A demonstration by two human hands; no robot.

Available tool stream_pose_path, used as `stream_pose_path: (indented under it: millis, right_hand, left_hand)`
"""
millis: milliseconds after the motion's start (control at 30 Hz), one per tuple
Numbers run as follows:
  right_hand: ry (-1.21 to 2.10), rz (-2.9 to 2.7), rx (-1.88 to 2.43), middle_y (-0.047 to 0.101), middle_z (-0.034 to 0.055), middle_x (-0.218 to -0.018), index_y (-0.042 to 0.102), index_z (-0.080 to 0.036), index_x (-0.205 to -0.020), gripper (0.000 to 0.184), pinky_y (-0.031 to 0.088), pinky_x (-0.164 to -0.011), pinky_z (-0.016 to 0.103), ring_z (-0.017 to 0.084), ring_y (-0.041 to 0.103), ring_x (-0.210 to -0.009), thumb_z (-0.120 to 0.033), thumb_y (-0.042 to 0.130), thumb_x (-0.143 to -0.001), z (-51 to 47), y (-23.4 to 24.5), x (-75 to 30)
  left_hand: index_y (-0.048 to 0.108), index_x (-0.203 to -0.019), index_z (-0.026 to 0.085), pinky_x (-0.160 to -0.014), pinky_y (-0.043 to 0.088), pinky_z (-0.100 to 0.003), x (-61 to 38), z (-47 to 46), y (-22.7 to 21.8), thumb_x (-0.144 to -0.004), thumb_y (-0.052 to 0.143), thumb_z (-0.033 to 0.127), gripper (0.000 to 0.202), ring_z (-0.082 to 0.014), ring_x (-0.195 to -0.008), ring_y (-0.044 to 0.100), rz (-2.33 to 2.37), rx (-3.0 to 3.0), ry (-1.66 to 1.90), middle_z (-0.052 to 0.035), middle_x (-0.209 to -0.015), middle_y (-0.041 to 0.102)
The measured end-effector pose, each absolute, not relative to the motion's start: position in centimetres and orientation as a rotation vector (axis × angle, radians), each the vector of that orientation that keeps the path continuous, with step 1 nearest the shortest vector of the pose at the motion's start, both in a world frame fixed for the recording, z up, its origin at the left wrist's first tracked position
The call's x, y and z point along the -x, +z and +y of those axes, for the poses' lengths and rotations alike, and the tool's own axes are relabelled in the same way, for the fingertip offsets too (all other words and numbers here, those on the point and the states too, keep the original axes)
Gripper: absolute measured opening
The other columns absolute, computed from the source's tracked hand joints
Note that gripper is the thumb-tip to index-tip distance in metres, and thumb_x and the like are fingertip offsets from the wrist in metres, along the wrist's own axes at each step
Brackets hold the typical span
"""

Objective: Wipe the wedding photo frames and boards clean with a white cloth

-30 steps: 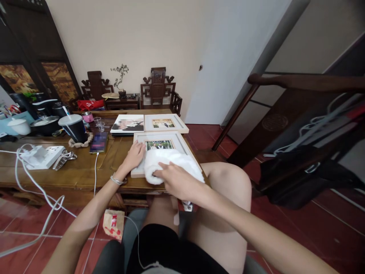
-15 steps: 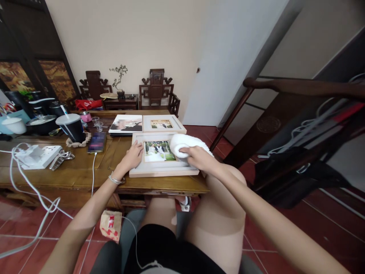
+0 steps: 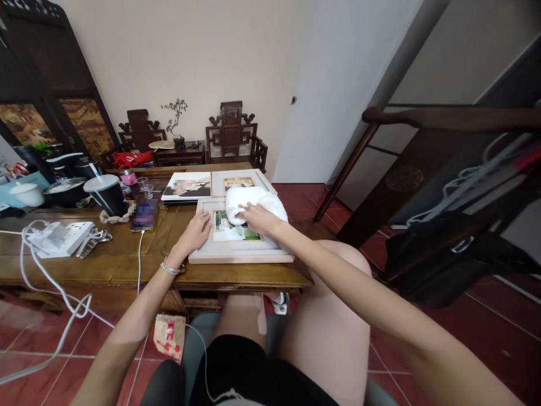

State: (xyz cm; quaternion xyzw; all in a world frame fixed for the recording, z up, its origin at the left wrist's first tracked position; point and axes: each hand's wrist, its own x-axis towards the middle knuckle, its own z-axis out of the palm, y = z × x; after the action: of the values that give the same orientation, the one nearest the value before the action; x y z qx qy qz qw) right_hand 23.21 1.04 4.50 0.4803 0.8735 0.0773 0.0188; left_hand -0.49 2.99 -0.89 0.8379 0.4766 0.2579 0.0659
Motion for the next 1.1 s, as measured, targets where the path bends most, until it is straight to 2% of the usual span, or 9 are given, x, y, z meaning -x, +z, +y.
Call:
stream_pose_path:
  millis: [167,300,433,567,667,800,867,967,1100]
  right_hand:
    - [-0.148,2.848,-1.289,0.073,0.0102,-0.101,0.068,-0.018,-0.119,0.057,0.044,-0.078,0.028,0.022,0.065,-0.092,0.001,0.046,-0.071,-4.2,6.1,-24.6]
    - [-0.385,2.835,-1.214,0.073,0.0078,-0.094,0.070,-0.020,-0.116,0.056,0.044,-0.076,0.027,0.021,0.065,-0.087,0.002,0.043,-0.071,-8.0,8.8,-24.5]
    - [-0.349,2.776,-1.353,0.071,0.0117,-0.105,0.066,-0.016,-0.122,0.059,0.044,-0.087,0.031,0.024,0.062,-0.104,0.004,0.041,-0.072,-7.8,8.1,-23.8]
    - [-0.052,2.745,-1.616,0.055,0.0179,-0.136,0.058,-0.013,-0.131,0.062,0.032,-0.105,0.044,0.029,0.041,-0.133,0.004,0.042,-0.073,-3.7,5.5,-23.7]
    - [0.100,2.699,-1.788,0.041,0.0188,-0.149,0.052,-0.010,-0.137,0.063,0.029,-0.107,0.050,0.032,0.036,-0.135,0.003,0.040,-0.077,0.1,4.8,-23.7]
    - [0.134,2.678,-1.733,0.035,0.0125,-0.154,0.056,-0.014,-0.135,0.062,0.032,-0.103,0.055,0.037,0.034,-0.135,0.002,0.041,-0.077,2.9,4.6,-23.0]
    - [0.131,2.695,-1.632,0.043,0.0129,-0.150,0.059,-0.015,-0.131,0.060,0.035,-0.101,0.054,0.037,0.039,-0.131,0.002,0.043,-0.076,2.7,4.4,-22.8]
    - [0.021,2.761,-1.455,0.066,0.0148,-0.123,0.065,-0.015,-0.124,0.056,0.041,-0.096,0.043,0.031,0.054,-0.117,0.002,0.044,-0.074,0.6,4.6,-23.2]
    - [-0.429,2.827,-1.143,0.074,0.0051,-0.106,0.072,-0.020,-0.113,0.057,0.045,-0.084,0.027,0.020,0.065,-0.094,0.002,0.043,-0.069,-3.1,7.6,-24.6]
  left_hand:
    - [0.053,-0.131,0.008,-0.117,0.029,-0.045,0.1,3.0,-1.0,-0.093,0.038,0.030,0.047,-0.0267,-0.141,0.037,1.494,-2.523,0.747,-0.0181,-0.145,0.047]
    - [0.052,-0.132,0.005,-0.116,0.030,-0.047,0.1,3.2,-1.3,-0.093,0.036,0.026,0.047,-0.0270,-0.142,0.035,1.476,-2.517,0.735,-0.0202,-0.144,0.047]
    - [0.054,-0.130,0.009,-0.117,0.029,-0.049,0.2,3.4,-1.5,-0.092,0.038,0.025,0.044,-0.0268,-0.141,0.035,1.444,-2.518,0.753,-0.0178,-0.144,0.049]
    - [0.058,-0.125,0.009,-0.117,0.029,-0.046,0.3,3.4,-1.2,-0.092,0.039,0.026,0.041,-0.0274,-0.140,0.037,1.429,-2.524,0.748,-0.0175,-0.142,0.051]
    - [0.060,-0.122,0.009,-0.118,0.029,-0.044,0.3,3.2,-0.9,-0.092,0.040,0.025,0.039,-0.0269,-0.140,0.037,1.417,-2.537,0.740,-0.0168,-0.140,0.053]
    - [0.060,-0.120,0.010,-0.117,0.030,-0.043,0.2,3.0,-0.7,-0.092,0.041,0.024,0.038,-0.0266,-0.140,0.039,1.419,-2.532,0.746,-0.0165,-0.138,0.055]
    - [0.060,-0.122,0.008,-0.117,0.030,-0.044,0.2,2.9,-0.7,-0.092,0.041,0.025,0.039,-0.0273,-0.139,0.039,1.433,-2.518,0.753,-0.0181,-0.139,0.054]
    - [0.059,-0.124,0.010,-0.117,0.030,-0.044,0.1,2.8,-0.6,-0.092,0.041,0.025,0.039,-0.0270,-0.140,0.038,1.451,-2.508,0.754,-0.0172,-0.140,0.053]
    - [0.059,-0.124,0.011,-0.118,0.030,-0.044,0.0,2.7,-0.6,-0.092,0.040,0.024,0.039,-0.0266,-0.141,0.037,1.441,-2.497,0.756,-0.0157,-0.140,0.053]
